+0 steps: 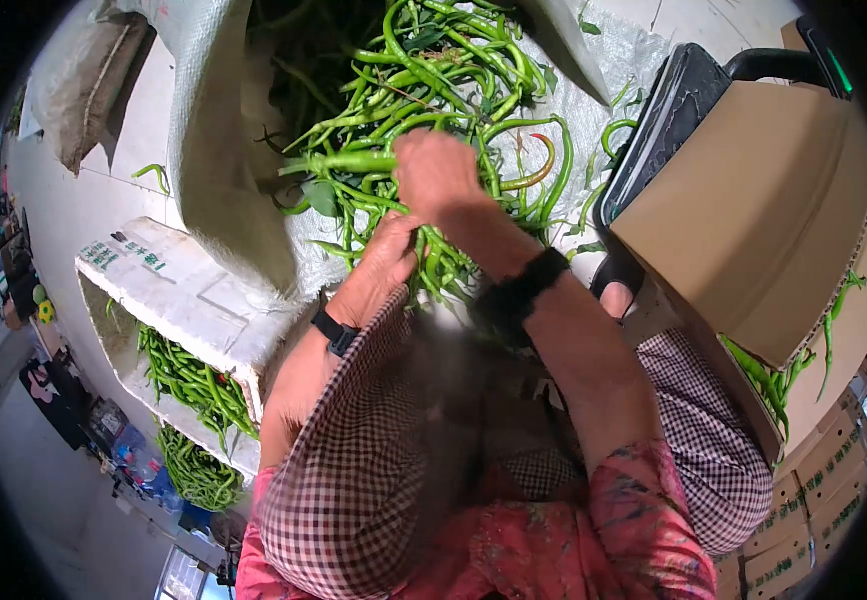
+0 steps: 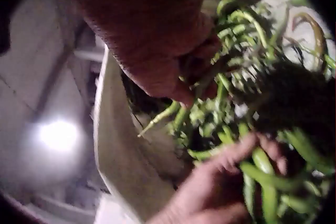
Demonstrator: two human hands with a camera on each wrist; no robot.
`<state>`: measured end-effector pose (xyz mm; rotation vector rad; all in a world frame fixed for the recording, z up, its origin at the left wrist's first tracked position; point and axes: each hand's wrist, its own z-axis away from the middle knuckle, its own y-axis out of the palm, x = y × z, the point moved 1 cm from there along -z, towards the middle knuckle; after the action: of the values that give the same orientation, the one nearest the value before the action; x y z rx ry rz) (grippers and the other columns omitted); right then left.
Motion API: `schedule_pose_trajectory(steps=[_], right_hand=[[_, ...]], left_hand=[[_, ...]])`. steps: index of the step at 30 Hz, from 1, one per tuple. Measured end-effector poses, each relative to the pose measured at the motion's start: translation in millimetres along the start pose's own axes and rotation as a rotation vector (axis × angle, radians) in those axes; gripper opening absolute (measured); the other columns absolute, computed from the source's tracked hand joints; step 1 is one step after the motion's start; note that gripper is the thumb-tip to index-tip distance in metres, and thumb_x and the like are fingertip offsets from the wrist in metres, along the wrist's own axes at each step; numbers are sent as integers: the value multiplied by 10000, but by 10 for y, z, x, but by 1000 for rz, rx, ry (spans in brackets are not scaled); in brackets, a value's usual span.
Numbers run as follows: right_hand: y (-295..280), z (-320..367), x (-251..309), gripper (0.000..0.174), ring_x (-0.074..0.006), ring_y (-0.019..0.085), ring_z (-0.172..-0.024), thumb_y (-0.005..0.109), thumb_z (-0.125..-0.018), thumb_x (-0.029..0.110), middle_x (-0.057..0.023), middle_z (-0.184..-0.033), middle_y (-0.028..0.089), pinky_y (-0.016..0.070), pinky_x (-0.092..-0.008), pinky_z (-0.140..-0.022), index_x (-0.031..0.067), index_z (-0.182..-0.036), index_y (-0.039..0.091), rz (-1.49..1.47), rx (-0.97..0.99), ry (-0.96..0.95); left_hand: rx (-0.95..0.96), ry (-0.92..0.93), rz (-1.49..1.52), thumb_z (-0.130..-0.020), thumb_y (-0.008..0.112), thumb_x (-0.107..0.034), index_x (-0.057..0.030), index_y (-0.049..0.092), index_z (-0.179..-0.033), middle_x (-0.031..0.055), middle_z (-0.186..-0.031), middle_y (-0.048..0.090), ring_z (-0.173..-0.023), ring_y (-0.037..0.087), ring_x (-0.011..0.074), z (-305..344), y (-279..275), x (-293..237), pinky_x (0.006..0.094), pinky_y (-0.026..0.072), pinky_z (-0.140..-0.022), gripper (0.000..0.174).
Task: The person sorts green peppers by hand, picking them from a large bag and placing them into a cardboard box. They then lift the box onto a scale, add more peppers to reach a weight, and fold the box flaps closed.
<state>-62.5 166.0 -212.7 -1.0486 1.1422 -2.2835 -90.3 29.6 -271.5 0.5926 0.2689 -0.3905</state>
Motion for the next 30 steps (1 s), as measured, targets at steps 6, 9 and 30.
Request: schedule_pose_trajectory(steps=[6,9,30], right_hand=[[-624,198,-676,325,-102,551,-721,646,-885,328,-16,-761,624,430,-268,-632,38,-1028,674,-984,255,77],[-400,320,-830,332,-50,492,-680,611,-923,313,11,-791,616,383,-201,-590,16,-1064,661,-1269,413,212],[285,740,-1181,320,-114,504,-911,530,-942,218,-33,-1013,590,407,-256,-815,9,-1185,539,-1406,172,214]], left_hand=[[-59,-46,-84,-868,668,-124,-25,597,-1082,83,-984,666,-877,668,192,183,-55,-179,275,524,-648,247],[36,-22,-88,-864,664,-103,-39,592,-1105,75,-984,670,-886,664,177,184,-47,-168,274,523,-672,260],[-100,-17,-94,-857,677,-87,59,607,-1019,142,-942,676,-809,673,223,86,315,-182,347,578,-724,229]])
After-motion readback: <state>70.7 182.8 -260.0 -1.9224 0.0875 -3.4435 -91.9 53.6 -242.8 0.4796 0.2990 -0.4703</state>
